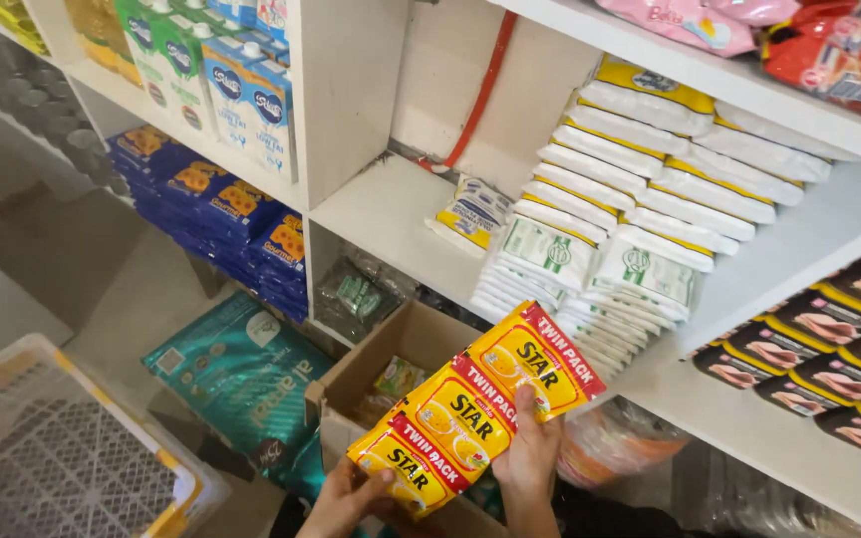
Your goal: Stocking seasoning sachet packets onto grocery store shelves from a cardboard box on the floor.
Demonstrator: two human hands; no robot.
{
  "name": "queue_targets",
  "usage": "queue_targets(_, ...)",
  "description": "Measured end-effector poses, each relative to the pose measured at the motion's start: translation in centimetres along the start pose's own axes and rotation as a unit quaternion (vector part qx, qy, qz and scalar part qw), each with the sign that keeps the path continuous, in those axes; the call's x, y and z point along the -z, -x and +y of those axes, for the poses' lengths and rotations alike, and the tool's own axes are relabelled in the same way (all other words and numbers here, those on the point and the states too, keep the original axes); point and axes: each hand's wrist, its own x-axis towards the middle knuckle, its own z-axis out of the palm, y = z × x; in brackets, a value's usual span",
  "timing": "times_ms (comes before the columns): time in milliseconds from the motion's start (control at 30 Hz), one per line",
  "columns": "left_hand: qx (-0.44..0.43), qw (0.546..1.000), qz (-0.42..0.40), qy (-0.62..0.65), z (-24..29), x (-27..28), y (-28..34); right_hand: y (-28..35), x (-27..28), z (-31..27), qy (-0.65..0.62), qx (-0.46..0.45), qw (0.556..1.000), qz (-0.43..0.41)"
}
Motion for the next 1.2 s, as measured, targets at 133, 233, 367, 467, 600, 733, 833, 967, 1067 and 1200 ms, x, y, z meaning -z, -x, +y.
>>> queue_targets(133, -0.068, 0.997, -0.042, -0.017, 2.6, 2.1, -4.4, -3.6, -2.1, 3.2, 0.008, -0.014, 1.000, 0.025)
queue_targets(233, -0.106, 0.992, -0.017, -0.060, 8.7, 2.0, -7.3, -7.3, -4.8, 6.5, -0.003, -0.007, 0.999, 0.051)
queue_targets(367, -0.122, 0.989, -0.039, -0.072, 14.2, 3.4, -11.3, -12.7, -9.9, 9.9, -0.001, -0.027, 0.999, 0.045)
queue_targets(467, -0.055, 0.998, 0.027, -0.012, 17.4, 4.4, -14.6, -18.0, -12.2, 13.8, -0.019, -0.018, 0.999, 0.025)
queue_targets(600, -0.042, 0.997, 0.026, 0.053, 21.9, 5.8, -19.4, -26.9, -11.9, 21.7, -0.083, -0.038, 0.996, 0.010)
queue_targets(733, -0.126, 0.989, 0.053, 0.063, 27.0, 4.9, -24.0, -35.8, -14.8, 27.1, -0.056, -0.150, 0.987, 0.025)
queue_targets(833, -0.173, 0.983, 0.029, 0.056, 30.5, 3.9, -26.9, -42.8, -13.0, 33.0, -0.029, -0.154, 0.987, 0.022)
queue_targets(967, -0.216, 0.975, -0.027, -0.034, 30.2, 5.6, -31.8, -48.7, -11.8, 37.7, 0.005, -0.193, 0.980, 0.040)
queue_targets(1067, -0.205, 0.973, -0.016, -0.102, 28.5, 7.6, -34.9, -51.0, -11.7, 40.2, 0.010, -0.200, 0.978, 0.059)
queue_targets(1200, -0.195, 0.929, 0.044, -0.310, 29.9, 6.8, -34.2, -53.5, -9.8, 44.0, 0.148, -0.163, 0.973, 0.068)
